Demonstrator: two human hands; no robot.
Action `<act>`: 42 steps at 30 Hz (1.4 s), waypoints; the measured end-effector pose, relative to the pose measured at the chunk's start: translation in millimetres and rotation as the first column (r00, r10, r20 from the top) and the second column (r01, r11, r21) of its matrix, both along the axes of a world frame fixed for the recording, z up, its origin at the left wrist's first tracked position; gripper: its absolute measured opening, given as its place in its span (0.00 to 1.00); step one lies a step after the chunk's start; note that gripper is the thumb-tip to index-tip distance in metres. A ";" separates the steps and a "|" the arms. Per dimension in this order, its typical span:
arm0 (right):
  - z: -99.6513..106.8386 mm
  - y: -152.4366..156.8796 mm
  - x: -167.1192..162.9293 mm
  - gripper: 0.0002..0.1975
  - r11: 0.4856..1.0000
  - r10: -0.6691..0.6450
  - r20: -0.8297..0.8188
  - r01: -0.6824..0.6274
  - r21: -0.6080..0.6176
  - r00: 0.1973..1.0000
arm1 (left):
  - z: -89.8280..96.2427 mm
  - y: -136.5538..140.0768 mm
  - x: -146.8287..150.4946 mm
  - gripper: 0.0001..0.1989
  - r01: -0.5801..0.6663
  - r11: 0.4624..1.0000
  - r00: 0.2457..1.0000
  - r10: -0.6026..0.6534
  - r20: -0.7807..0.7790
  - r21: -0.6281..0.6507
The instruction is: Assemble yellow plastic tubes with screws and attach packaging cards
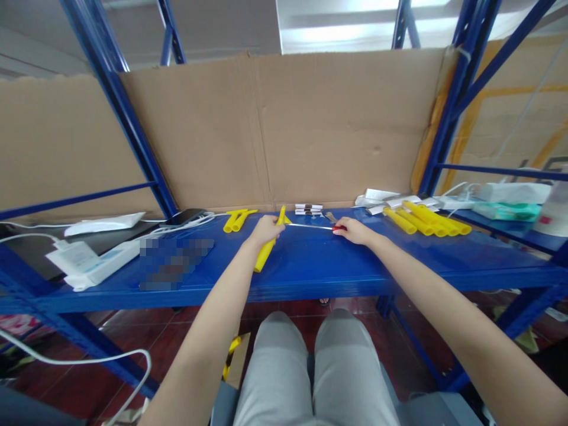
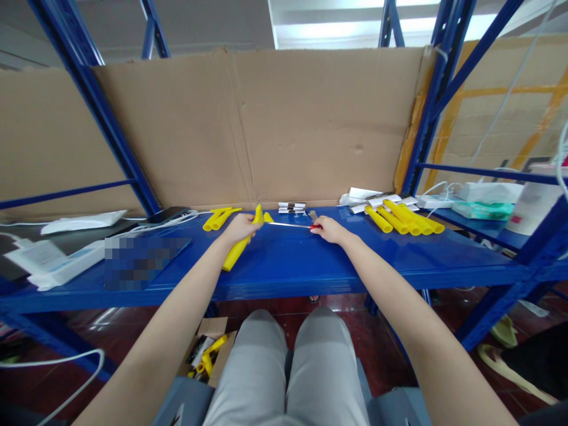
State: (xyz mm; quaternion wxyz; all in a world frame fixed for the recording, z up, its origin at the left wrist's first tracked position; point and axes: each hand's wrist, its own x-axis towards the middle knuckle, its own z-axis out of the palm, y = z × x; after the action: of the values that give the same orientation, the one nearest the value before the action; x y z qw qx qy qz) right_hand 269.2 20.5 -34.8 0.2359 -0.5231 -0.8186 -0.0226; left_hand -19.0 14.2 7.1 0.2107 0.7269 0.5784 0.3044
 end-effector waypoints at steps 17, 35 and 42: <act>-1.9 3.5 4.0 0.10 0.999 -0.043 0.086 0.042 0.022 0.995 | -1.7 -0.1 2.6 0.10 0.033 0.999 0.999 -0.033 0.002 -0.006; -0.1 -1.6 0.3 0.17 0.995 -0.103 0.043 0.102 0.015 0.994 | -1.6 -6.9 6.1 0.31 0.163 0.984 0.984 -0.168 0.066 0.078; 0.1 -1.1 0.4 0.16 0.994 -0.106 0.048 0.107 -0.012 0.993 | 0.9 -9.9 6.5 0.30 0.183 0.981 0.983 -0.180 -0.046 0.062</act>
State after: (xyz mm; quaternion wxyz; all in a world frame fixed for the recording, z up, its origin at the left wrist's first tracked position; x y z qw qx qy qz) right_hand 269.6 19.4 -34.7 0.2113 -0.5672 -0.7949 -0.0414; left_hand -12.5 4.2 7.9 0.2018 0.7892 0.5035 0.2880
